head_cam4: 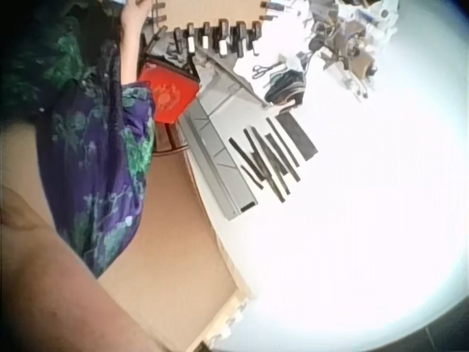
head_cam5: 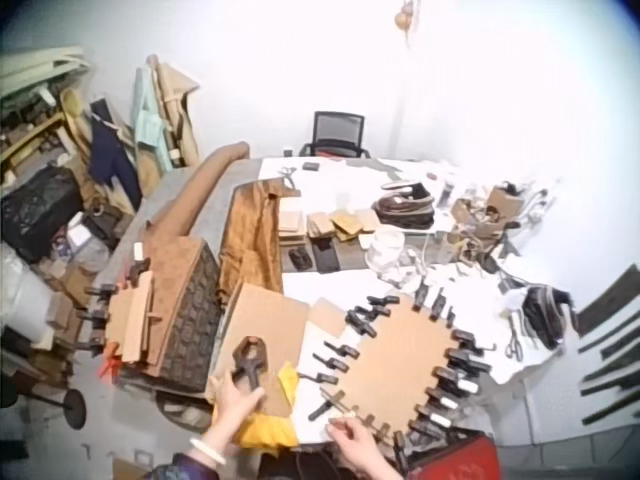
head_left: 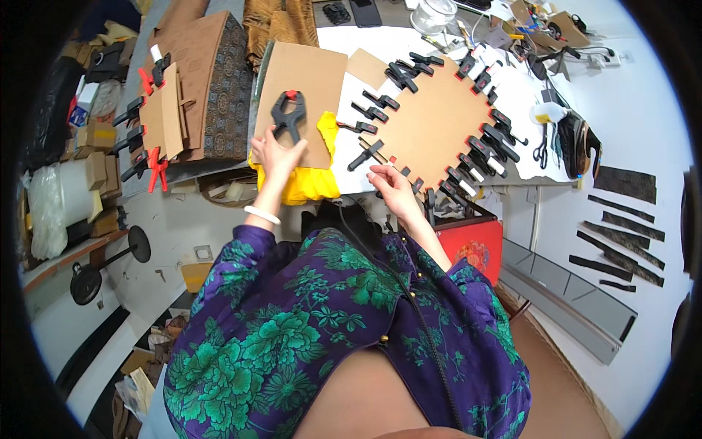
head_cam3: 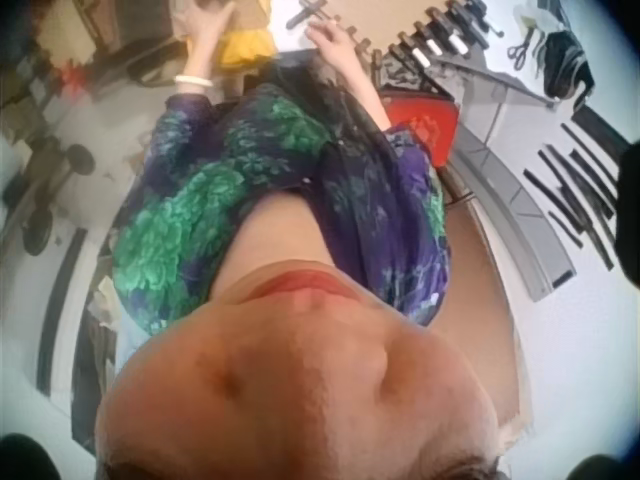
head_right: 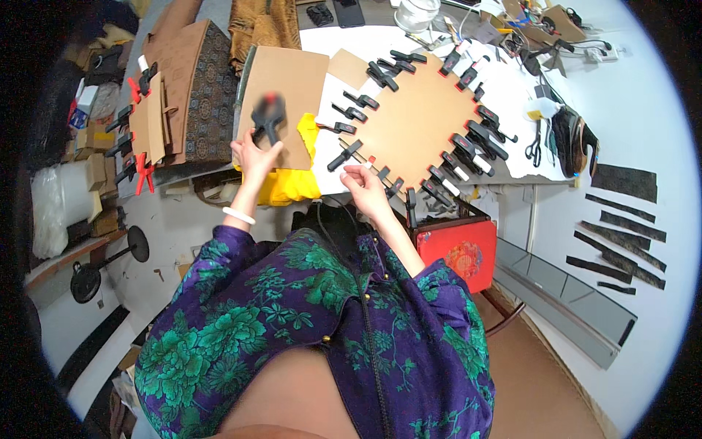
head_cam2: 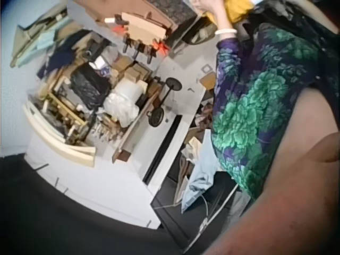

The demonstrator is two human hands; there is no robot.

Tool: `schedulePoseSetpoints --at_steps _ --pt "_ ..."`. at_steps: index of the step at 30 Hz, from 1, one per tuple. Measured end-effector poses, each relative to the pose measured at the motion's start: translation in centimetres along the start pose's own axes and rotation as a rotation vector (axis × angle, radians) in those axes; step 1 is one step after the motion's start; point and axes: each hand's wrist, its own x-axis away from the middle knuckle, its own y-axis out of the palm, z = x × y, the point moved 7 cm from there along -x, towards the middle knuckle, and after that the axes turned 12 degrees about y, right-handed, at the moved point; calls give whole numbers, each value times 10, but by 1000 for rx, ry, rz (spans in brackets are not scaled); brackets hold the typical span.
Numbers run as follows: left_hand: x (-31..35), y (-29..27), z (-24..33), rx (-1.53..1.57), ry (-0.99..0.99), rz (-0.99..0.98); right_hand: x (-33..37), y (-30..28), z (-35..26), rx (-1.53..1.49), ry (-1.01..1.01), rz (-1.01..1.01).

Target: The person assembles a circular wooden board by attaching numerous black and red clamps around its perimeter. They pick up clamps from the table, position them on the board, and secure them in place, occasionally adjusting their positions.

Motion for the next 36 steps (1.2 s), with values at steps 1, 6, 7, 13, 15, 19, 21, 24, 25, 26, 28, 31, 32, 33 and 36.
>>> schedulePoseSetpoints --at_steps 1,6,7,13,15,19,21,24,25,26,28,31,32,33,36 --pt "-7 -6 -3 -87 29 5 2 3 7 5 18 2" --pt "-11 -1 11 -309 171 16 11 -21 34 -9 17 68" --pt "-12 -2 10 -352 208 45 14 -22 37 -18 29 82" --pt "-10 5 44 -301 358 67 28 -64 61 -38 60 228" --pt "-5 10 63 -186 444 69 35 -85 69 -114 71 351" --pt "19 26 95 25 523 -16 46 -128 78 -162 92 482" --pt "27 38 104 96 555 -23 49 -140 79 -172 81 528" --pt "33 51 108 145 543 -115 46 -144 86 -184 71 510" --pt "24 44 99 93 466 -62 45 -144 87 -199 66 498" --pt "14 36 90 41 387 -8 42 -142 88 -201 66 478" --pt "-13 21 63 -164 270 80 35 -140 91 -212 56 448" --pt "-44 14 40 -414 323 -105 19 -132 84 -251 42 371" --pt "-47 15 31 -436 296 -139 11 -130 80 -220 50 340" --pt "-47 15 23 -436 281 -157 4 -128 74 -188 58 309" --pt "-41 5 20 -381 294 -107 -9 -123 52 -148 27 287"
